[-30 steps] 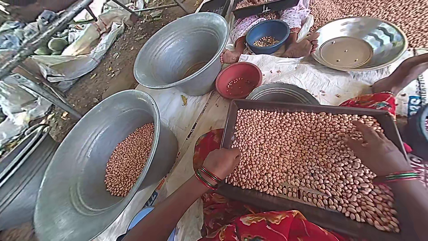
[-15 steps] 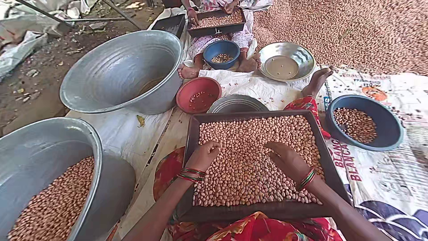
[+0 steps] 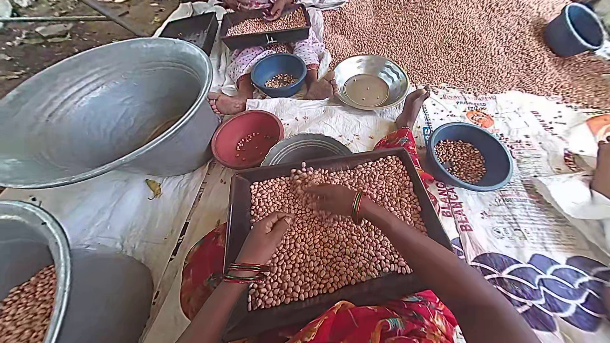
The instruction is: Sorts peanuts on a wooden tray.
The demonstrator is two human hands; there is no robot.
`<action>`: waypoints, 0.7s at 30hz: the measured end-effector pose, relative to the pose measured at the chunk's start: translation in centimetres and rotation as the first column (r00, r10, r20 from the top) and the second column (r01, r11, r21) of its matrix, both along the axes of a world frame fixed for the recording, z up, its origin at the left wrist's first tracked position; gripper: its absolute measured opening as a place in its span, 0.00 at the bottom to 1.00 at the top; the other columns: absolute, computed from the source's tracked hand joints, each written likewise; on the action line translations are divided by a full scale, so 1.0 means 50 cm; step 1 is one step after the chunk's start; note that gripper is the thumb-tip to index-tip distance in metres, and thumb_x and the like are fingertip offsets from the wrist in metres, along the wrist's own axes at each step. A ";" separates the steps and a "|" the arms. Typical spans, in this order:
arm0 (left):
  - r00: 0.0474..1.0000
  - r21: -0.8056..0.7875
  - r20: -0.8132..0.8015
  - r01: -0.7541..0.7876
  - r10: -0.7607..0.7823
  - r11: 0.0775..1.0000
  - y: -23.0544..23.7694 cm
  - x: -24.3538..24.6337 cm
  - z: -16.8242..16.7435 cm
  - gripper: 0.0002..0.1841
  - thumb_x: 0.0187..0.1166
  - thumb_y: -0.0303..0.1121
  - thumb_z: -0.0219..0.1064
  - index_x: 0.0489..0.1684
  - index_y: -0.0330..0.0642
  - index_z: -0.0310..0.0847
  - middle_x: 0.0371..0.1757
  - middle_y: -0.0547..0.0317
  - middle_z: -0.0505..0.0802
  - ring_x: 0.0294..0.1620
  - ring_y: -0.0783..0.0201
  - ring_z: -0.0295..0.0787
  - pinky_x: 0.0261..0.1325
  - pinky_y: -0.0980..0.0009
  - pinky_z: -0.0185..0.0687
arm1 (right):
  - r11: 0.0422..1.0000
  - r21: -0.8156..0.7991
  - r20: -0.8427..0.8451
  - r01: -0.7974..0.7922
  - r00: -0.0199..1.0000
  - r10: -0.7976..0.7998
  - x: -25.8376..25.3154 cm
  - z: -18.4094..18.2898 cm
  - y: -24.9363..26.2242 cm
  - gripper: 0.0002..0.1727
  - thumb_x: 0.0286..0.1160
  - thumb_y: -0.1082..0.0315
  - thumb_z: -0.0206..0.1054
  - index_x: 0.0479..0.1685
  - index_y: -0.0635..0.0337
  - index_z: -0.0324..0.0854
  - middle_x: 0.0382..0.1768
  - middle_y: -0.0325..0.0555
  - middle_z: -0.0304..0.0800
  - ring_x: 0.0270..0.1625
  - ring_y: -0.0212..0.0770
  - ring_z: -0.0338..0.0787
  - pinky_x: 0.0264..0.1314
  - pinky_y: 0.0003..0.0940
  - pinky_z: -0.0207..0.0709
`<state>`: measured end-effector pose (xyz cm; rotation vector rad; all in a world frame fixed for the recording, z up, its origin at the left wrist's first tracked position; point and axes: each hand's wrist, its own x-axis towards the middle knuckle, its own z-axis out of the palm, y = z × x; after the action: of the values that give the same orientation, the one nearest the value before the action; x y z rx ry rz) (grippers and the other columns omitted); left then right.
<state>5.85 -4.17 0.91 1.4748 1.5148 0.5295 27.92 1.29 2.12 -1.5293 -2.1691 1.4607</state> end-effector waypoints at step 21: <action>0.999 -0.017 0.032 0.038 -0.037 0.999 -0.005 -0.011 -0.007 0.11 0.89 0.30 0.58 0.48 0.34 0.86 0.26 0.71 0.78 0.21 0.83 0.64 0.29 0.84 0.61 | 0.989 -0.062 0.586 -0.132 0.797 0.143 0.158 0.032 -0.124 0.25 0.88 0.78 0.49 0.79 0.55 0.79 0.67 0.74 0.83 0.70 0.78 0.82 0.68 0.74 0.71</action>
<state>5.31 -4.42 0.53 1.4717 1.4611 0.5132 35.83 -4.89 3.69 -2.0957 -2.6468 1.1313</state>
